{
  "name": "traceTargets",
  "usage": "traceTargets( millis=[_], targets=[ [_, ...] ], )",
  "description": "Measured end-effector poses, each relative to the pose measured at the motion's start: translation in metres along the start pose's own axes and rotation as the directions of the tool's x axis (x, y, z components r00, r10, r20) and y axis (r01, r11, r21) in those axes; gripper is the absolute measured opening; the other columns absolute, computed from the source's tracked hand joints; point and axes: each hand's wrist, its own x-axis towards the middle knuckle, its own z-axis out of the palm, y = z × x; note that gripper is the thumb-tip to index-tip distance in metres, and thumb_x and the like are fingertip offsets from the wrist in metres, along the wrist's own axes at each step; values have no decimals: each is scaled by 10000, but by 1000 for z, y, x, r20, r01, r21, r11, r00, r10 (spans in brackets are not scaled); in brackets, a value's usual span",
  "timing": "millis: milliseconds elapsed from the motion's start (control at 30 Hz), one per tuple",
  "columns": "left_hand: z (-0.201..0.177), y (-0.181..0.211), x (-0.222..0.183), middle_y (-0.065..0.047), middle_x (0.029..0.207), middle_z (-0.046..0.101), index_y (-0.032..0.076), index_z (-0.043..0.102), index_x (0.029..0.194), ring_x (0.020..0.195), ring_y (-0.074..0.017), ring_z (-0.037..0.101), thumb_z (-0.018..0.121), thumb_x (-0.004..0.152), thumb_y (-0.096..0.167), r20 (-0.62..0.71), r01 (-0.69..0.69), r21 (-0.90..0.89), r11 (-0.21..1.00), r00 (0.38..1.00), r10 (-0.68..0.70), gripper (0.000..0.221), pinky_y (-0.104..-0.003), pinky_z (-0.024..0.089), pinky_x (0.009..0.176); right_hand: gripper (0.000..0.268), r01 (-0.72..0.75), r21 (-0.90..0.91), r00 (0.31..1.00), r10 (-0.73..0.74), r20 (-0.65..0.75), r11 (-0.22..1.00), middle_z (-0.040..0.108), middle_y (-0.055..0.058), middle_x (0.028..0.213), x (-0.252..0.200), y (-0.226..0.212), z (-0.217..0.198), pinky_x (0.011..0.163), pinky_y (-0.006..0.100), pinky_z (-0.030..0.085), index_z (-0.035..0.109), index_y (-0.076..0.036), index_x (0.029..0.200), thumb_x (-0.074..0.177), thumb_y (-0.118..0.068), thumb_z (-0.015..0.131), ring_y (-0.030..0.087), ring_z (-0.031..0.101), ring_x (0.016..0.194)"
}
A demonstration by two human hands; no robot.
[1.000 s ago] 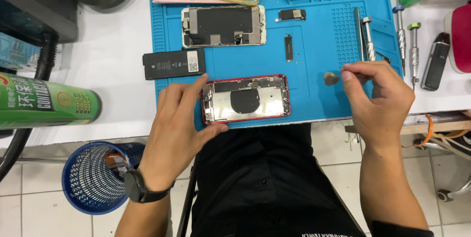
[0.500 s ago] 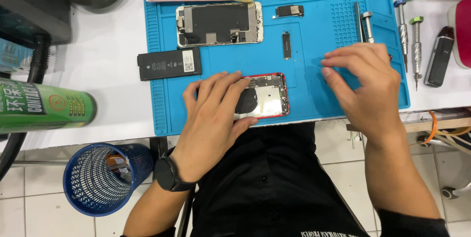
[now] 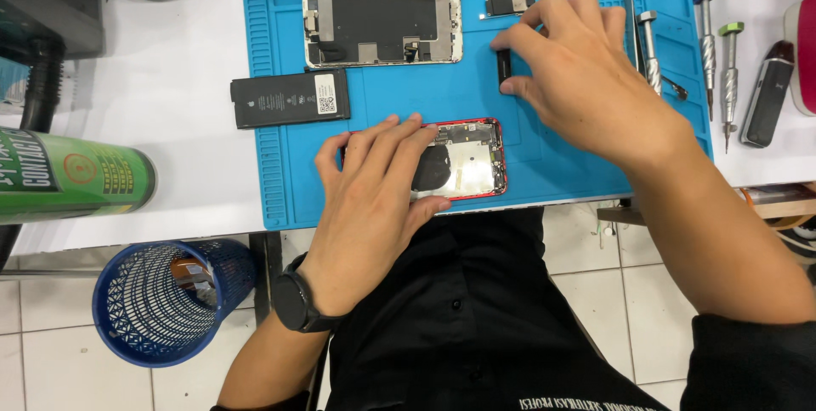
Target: The person disassembles a red smartphone on a blue work mat, using a screwdriver to remove screws and a metal spudger to pry and disconnect internal components. They remove the battery and other parts, placing them on the mat, then reassemble the device by reconnecting components and securing screws.
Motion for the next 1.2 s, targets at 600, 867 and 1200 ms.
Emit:
traceTargets(
  millis=[600, 867, 1200],
  targets=[
    [-3, 2, 4, -86, 1411, 579, 91, 547, 1389, 1273, -308, 527, 906, 761, 323, 4, -24, 41, 999, 1000, 24, 759, -517, 322, 1036, 321, -231, 535, 972, 172, 159, 813, 689, 16, 973, -21, -23, -39, 809, 297, 461, 663, -97, 1160, 893, -109, 839, 139, 616, 904],
    [-3, 2, 4, -85, 1414, 572, 91, 547, 1389, 1296, -305, 517, 897, 779, 342, 8, -7, 45, 999, 1000, 7, 746, -523, 316, 1036, 197, -245, 546, 939, 55, 340, 802, 628, -49, 774, -25, -29, -21, 675, 279, 467, 732, -187, 1048, 874, -203, 824, 113, 597, 706],
    [-2, 2, 3, -83, 1408, 576, 98, 557, 1383, 1298, -308, 524, 891, 804, 346, -11, -15, 42, 999, 1000, 15, 713, -520, 317, 1036, 140, -152, 540, 927, -70, 369, 828, 783, -95, 956, -16, -33, -19, 803, 328, 485, 728, -225, 1069, 930, -213, 723, 138, 690, 883]
  ],
)
